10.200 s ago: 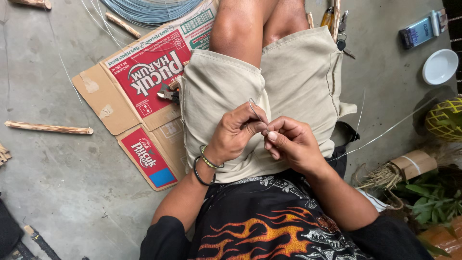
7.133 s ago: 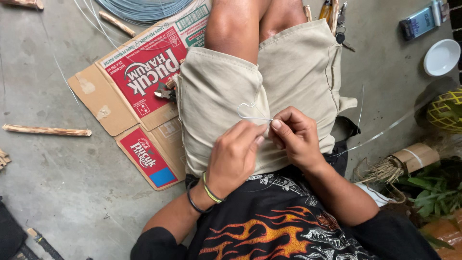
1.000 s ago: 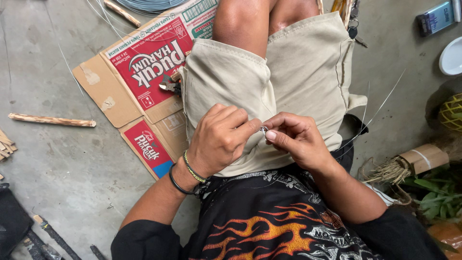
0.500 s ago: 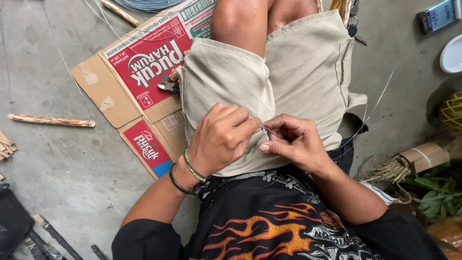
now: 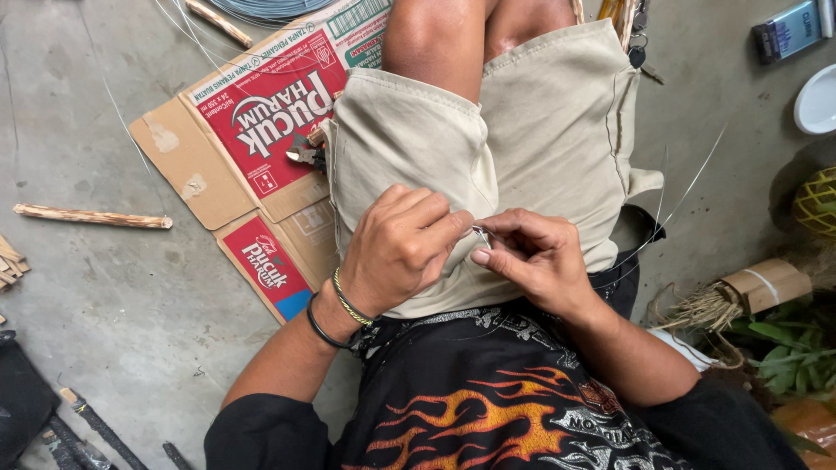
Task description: The person bends a metal wire into a hook shape, wraps it around a small wooden stick, and secures it with pliers. The person then threads a thin wire through the hook and wraps it around the stick to complete the assembly.
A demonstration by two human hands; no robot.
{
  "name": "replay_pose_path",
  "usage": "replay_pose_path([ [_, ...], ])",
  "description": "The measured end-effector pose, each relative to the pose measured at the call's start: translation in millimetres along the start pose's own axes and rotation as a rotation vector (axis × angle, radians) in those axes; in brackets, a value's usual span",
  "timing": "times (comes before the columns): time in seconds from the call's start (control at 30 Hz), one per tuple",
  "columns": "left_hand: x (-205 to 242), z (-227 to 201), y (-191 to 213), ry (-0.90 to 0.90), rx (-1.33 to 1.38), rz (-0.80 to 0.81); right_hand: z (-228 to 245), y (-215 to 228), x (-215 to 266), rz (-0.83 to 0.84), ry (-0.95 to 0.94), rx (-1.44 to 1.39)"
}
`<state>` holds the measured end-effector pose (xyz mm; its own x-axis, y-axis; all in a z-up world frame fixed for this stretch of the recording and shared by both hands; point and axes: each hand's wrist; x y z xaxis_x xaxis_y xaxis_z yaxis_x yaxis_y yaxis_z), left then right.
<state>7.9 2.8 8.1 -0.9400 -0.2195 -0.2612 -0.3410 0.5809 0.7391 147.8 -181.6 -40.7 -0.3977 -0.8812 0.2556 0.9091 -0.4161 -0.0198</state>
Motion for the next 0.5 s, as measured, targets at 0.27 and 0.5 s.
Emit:
replay_pose_path([
  [0.27,0,2,2,-0.009,0.001,-0.005,-5,1,0,0.028,-0.047,-0.039],
  [0.5,17,4,4,0.026,-0.047,0.001,-1,4,-5,0.253,-0.325,-0.149],
])
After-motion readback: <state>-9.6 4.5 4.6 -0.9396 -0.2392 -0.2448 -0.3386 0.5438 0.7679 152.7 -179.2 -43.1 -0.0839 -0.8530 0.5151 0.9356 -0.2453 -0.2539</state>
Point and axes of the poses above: each hand's wrist, its own x-axis away from the middle knuckle, its own y-axis out of the back of the hand, z = x × y, and after that the axes turned 2 degrees about -x, right-handed
